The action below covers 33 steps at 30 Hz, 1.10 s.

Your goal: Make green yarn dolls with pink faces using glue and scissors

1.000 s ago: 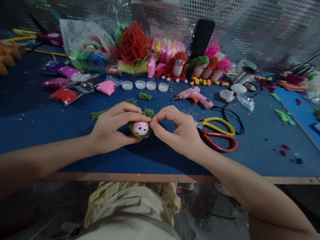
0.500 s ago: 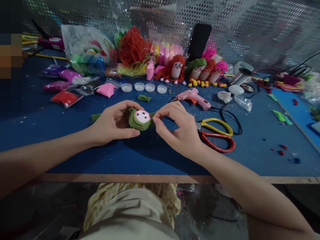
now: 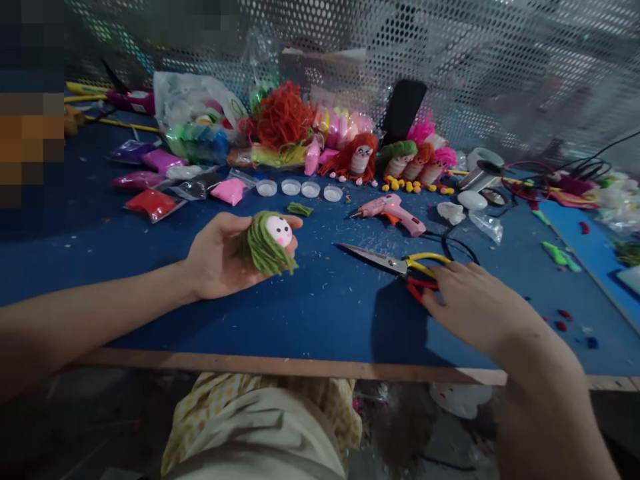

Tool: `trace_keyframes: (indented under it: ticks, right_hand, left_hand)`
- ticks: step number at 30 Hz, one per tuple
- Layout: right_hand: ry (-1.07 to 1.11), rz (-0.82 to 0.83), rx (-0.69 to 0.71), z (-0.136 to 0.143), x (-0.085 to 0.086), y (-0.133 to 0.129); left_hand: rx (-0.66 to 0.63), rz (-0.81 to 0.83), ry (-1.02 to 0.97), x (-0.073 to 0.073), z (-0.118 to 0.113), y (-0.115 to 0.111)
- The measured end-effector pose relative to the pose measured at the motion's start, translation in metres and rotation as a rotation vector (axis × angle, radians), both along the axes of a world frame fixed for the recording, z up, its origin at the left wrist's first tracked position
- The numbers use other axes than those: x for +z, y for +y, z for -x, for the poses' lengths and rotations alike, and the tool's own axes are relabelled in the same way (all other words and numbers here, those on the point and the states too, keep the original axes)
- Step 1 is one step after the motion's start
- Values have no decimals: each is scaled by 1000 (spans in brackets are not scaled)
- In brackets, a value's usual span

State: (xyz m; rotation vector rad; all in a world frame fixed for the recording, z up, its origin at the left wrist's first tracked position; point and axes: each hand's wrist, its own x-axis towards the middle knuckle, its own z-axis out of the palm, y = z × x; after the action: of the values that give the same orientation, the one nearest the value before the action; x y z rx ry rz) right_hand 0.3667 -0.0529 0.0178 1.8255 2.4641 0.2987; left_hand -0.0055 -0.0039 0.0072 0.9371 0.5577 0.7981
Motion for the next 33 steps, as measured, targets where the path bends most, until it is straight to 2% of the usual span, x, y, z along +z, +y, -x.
trace_keyframes:
  ticks: [3,6,9,12,15,17,21,26,33]
  right_hand:
    - [96,179,-18,-5,3,4]
    - [269,218,-59,-1,10,11]
    - [321,120,-100,2,15,16]
    - [331,-118,-142,12,23,20]
    - [362,-351,-6,35,34,26]
    - [377,-389,78,53,36,31]
    - [331,-469,164,73,20,36]
    - [247,-631,298,65,-5,32]
    - [270,-551,262,61,-6,29]
  left_hand:
    - [-9,97,-38,2,-1,-1]
    - [46,202,-57,3,-4,-2]
    - [52,222,-96,2,-7,-2]
    - [31,158,-106,1,-7,-1]
    - [41,58,-59,0,-5,0]
    - [31,5,-35,-1,-3,0]
    - [42,-26,5,-3,2,-2]
    - [4,-99,36,-6,5,-1]
    - [-2,-382,189,-7,5,1]
